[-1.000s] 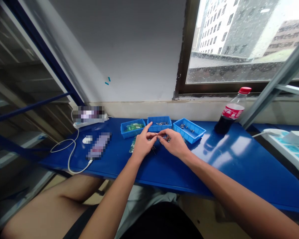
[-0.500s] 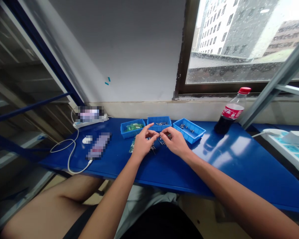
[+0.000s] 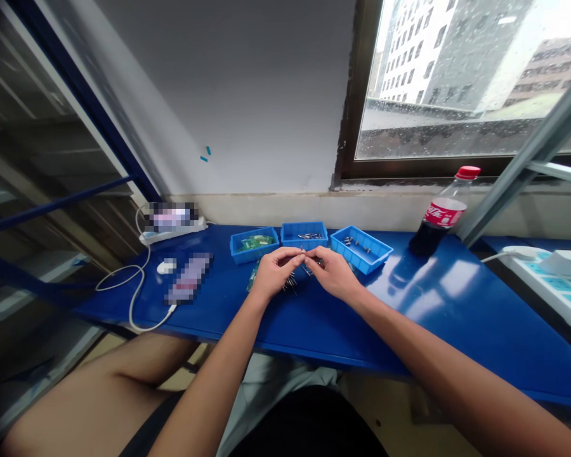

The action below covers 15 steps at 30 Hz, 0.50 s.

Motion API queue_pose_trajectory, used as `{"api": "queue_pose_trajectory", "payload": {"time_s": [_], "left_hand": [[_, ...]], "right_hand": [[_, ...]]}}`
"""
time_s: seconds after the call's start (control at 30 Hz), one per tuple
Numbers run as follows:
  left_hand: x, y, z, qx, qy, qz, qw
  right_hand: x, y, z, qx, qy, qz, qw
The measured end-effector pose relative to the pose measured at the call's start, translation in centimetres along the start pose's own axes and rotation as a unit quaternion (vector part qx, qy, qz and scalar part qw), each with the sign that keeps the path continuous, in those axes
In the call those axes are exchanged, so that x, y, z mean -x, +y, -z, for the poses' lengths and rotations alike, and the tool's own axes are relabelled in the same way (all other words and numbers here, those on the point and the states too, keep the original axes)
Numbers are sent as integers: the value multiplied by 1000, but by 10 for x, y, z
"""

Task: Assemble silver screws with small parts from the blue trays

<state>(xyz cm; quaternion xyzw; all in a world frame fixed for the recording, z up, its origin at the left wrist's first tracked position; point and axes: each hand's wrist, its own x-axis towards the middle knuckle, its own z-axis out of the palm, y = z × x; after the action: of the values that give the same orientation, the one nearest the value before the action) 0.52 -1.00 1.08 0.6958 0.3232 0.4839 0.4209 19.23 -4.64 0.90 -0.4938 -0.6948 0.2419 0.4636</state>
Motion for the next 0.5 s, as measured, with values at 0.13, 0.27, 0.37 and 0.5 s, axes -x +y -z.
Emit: {"api": "queue_pose_trajectory", "payload": {"time_s": [0.13,0.27,0.37,0.5], "left_hand": [[-2,-7,1,30,18,-5,999],[-2,-7,2,14,41,-9,999],[-2,-4,2,7,49,-11,999],[-2,-3,2,26,41,-4,999]], "right_hand": [[1,-1,-1,0,0,13,1000],[1,-1,-3,-22,0,5,1000],[1,-1,-3,-16,0,10,1000],[1,-3,-3,1,-8,23,1000]]}}
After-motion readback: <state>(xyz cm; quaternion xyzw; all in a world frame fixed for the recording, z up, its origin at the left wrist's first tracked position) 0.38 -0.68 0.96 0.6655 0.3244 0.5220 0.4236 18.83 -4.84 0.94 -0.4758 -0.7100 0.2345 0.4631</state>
